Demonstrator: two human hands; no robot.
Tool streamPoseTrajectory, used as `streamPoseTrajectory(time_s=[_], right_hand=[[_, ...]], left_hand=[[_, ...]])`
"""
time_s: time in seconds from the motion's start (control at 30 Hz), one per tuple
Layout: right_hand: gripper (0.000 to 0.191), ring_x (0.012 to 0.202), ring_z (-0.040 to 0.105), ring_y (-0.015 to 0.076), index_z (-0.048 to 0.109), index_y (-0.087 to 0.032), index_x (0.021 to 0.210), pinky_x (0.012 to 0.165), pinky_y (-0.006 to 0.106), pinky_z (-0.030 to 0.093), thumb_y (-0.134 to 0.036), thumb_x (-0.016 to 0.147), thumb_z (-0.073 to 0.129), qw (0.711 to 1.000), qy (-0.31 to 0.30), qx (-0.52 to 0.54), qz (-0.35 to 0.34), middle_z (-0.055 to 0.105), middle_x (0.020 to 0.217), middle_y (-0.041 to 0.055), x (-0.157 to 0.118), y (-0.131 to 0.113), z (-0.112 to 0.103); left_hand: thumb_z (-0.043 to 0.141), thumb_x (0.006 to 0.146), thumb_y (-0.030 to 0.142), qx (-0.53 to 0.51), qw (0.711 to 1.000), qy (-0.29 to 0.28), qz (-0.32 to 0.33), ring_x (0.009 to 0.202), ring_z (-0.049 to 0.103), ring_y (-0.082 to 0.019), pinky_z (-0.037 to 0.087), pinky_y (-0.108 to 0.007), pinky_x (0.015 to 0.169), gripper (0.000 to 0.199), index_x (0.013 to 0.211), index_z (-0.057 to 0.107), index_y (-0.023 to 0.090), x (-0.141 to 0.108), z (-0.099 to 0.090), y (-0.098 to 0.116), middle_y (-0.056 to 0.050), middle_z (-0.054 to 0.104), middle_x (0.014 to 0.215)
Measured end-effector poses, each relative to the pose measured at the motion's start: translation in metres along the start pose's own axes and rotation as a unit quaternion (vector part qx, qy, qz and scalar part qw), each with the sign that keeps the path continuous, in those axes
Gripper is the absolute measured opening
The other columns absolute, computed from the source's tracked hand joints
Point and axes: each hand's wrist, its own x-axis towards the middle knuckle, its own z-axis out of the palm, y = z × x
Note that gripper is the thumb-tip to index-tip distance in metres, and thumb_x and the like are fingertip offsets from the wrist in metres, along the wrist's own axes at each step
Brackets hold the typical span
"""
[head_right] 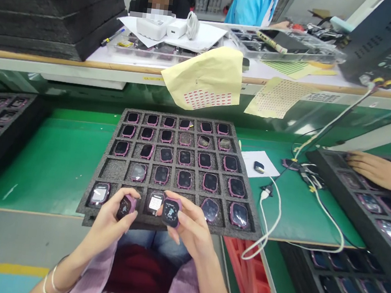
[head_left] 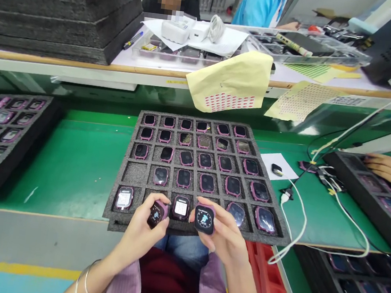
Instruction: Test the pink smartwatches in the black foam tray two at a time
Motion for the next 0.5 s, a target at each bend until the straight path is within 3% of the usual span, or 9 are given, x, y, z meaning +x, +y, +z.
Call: streamPoseTrajectory(time_s=[0.23,0.5], right_hand=[[0.04,0.039,0.039,0.0067,0.067,-0.022,0.116,0.038,0.021,0.027,-0.036,0.079,0.07,1.0,-0.014,0.012,-0.005,0.071,0.087,0.0116,-0.0007,0.0008,-0.0014],[0.036,0.04,0.04,0.005,0.066,-0.022,0.119,0.039,0.019,0.027,-0.031,0.084,0.066,0.998,-0.05,0.037,-0.019,0.07,0.092,0.0132,0.0014,0.0023,-0.0028]], left_hand=[[0.057,0.076,0.013,0.035,0.999,-0.006,0.013,0.048,0.043,-0.006,0.036,-0.018,0.046,0.028,0.102,0.054,0.023,0.0003,0.0031,-0.0005,0.004,0.056,0.08],[0.057,0.074,0.014,0.08,0.995,0.017,0.056,0.072,0.057,-0.014,0.045,-0.023,0.066,0.027,0.1,0.055,0.02,0.0013,-0.0014,0.0056,0.001,0.058,0.083]])
